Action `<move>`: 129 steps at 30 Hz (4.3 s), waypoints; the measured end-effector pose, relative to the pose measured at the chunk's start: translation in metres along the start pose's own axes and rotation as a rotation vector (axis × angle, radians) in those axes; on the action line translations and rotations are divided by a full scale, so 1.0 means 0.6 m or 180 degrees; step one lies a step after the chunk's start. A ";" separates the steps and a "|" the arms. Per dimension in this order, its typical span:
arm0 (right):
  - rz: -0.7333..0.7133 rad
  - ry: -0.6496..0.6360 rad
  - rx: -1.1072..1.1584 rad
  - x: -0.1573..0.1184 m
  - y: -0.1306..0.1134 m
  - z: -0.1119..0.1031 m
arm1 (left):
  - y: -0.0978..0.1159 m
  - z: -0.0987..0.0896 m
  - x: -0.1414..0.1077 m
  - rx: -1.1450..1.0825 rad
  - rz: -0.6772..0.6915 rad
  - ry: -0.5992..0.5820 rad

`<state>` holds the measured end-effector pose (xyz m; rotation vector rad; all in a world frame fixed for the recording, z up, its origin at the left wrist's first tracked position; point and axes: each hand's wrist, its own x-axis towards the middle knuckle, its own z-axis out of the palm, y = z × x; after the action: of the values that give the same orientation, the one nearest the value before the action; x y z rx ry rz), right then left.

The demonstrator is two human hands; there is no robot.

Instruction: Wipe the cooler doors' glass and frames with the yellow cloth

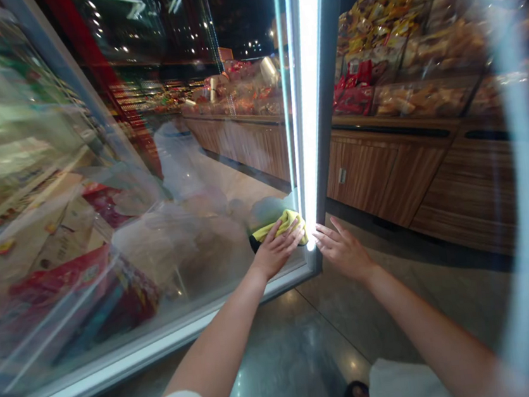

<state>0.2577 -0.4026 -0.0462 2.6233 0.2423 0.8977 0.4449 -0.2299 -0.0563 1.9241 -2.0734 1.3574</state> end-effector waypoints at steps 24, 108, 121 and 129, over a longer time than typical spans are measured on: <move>0.0783 0.0525 -0.0162 -0.036 0.051 -0.047 | -0.020 -0.042 0.145 -0.0311 0.0092 0.0471; -0.0680 0.0285 0.0679 0.118 -0.167 -0.002 | -0.006 -0.106 -0.392 0.0003 -0.0743 -0.0621; -0.0667 0.0215 0.0756 0.136 -0.289 -0.004 | -0.046 -0.149 -0.505 -0.0131 -0.0507 -0.1008; -0.0451 0.0126 0.1049 0.193 -0.358 -0.016 | -0.085 -0.176 -0.535 -0.0376 -0.0898 -0.0526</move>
<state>0.3325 -0.1706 -0.0572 2.8404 0.6270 0.9288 0.5102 0.0971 -0.1324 2.2375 -1.8040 1.0284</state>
